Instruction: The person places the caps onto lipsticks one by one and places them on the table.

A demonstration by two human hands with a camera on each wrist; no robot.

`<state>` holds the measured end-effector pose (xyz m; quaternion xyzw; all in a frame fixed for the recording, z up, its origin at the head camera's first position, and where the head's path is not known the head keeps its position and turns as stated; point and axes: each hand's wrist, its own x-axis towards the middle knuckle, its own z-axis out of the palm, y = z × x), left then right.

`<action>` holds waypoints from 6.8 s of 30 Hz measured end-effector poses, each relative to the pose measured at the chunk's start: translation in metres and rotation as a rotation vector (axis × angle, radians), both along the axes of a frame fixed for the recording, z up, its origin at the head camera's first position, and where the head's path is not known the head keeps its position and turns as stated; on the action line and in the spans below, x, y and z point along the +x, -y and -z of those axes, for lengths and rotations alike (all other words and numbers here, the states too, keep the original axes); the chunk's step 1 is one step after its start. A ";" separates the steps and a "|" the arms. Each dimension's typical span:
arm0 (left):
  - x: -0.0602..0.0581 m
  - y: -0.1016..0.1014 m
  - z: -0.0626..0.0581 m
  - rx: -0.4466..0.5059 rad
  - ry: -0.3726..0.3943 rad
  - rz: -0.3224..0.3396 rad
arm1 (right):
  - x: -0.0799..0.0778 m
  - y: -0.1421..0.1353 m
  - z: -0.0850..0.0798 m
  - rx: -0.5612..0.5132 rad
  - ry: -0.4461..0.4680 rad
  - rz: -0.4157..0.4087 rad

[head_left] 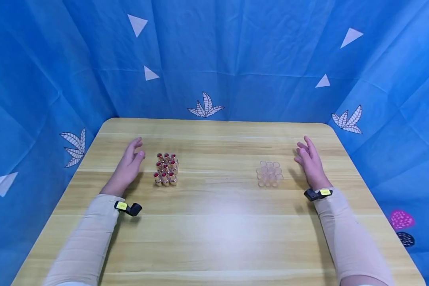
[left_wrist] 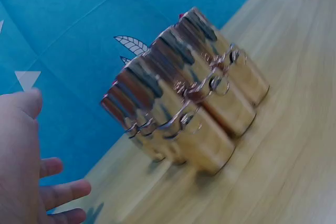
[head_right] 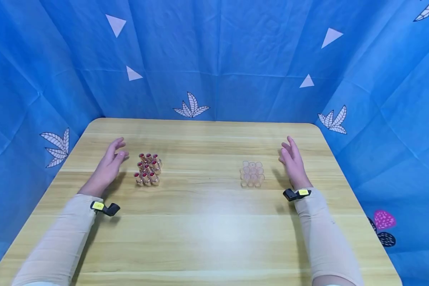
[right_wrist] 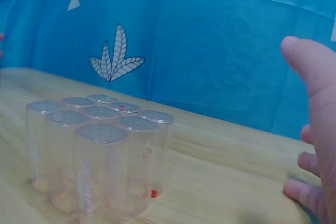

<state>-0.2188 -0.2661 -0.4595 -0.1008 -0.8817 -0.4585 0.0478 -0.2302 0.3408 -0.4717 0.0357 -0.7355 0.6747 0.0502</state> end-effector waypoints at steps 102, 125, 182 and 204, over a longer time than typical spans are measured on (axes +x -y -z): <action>0.004 -0.038 -0.038 0.370 -0.091 -0.179 | -0.010 0.054 0.015 -0.381 -0.195 0.390; 0.035 -0.114 -0.114 0.374 -0.150 0.032 | 0.005 0.107 -0.079 -0.725 -0.465 0.357; 0.050 -0.194 -0.127 0.353 -0.017 0.339 | 0.040 0.231 -0.115 -0.815 -0.332 0.009; 0.049 -0.194 -0.127 0.343 -0.037 0.338 | 0.044 0.240 -0.112 -0.767 -0.273 0.002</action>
